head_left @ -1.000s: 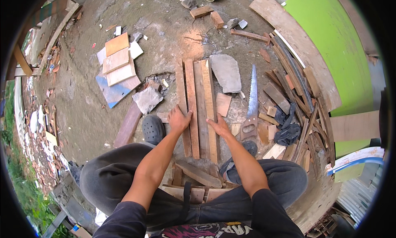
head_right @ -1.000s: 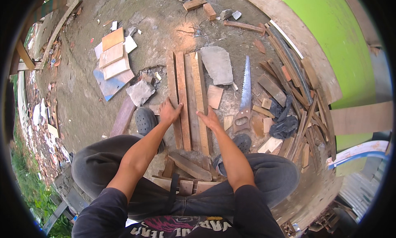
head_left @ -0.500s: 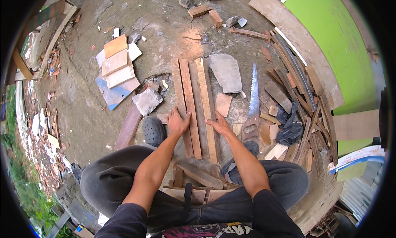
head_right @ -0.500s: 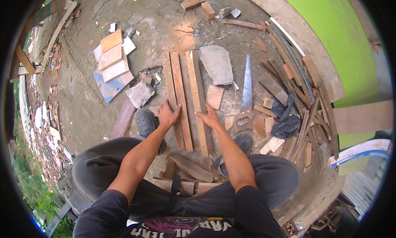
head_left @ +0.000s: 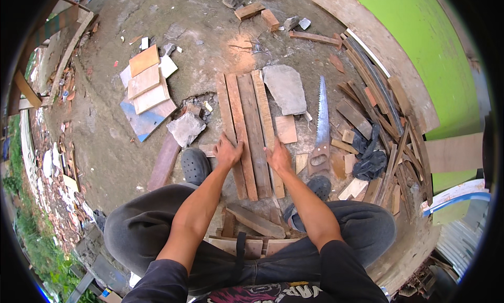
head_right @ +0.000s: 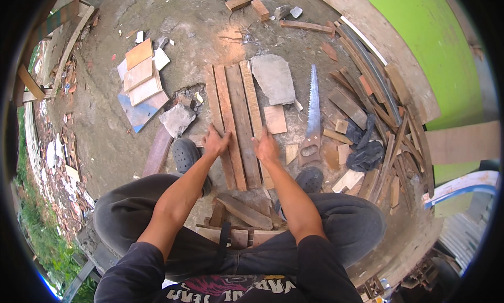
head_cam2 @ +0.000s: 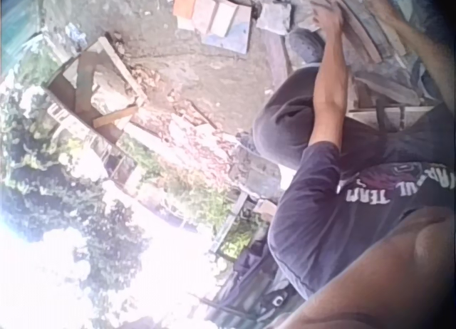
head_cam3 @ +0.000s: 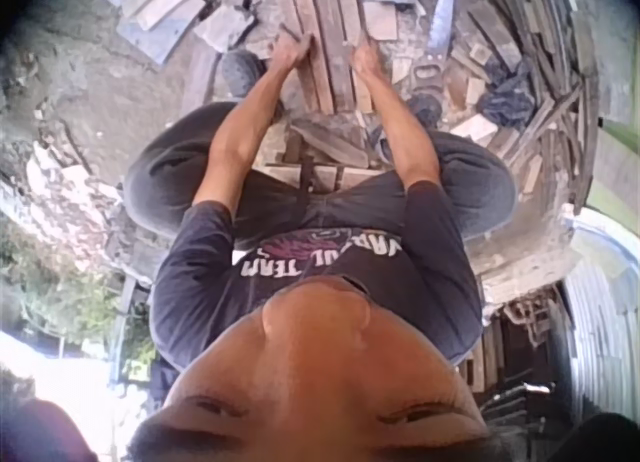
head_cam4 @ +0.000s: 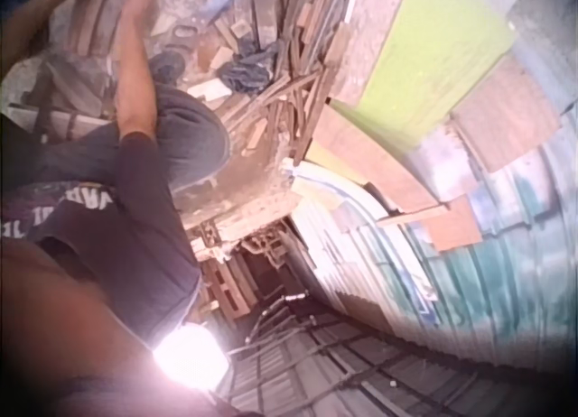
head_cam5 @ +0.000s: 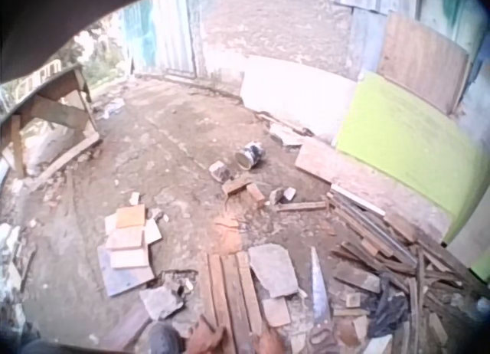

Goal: The person sits on the ground and sorts through a pile of wooden planks and scraps. They pick up pieces, inspect them, and stack them into a small pile before using a hammer to tap the stack.

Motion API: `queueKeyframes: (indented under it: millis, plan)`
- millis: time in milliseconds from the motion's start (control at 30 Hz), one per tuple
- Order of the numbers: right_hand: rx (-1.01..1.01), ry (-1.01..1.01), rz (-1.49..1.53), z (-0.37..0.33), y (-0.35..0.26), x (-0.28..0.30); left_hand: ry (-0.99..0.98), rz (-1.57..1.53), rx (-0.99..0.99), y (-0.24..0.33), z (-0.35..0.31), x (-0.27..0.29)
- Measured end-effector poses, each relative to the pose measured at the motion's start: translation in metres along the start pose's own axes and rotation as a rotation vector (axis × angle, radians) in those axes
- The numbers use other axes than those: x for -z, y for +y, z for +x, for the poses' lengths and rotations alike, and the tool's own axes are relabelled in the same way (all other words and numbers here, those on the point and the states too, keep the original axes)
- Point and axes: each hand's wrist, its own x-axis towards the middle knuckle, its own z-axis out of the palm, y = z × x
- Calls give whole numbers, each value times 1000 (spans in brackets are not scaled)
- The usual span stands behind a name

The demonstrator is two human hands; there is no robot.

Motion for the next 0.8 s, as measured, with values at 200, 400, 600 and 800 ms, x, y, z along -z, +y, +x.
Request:
queueKeyframes:
  millis: [200, 400, 600, 800]
  plan:
    - [-75, -150, -44, -8, -17, 9, -4, 96, 30, 7, -17, -9]
    - [-66, -273, -76, -2, 7, 32, -67, 341, 48, 14, -15, 3]
    - [-102, -141, -175, -20, 47, 155, -129, 344, -175, 41, -45, 15]
    - [24, 77, -351, -107, 58, 282, -3, 313, -554, 96, -85, 26]
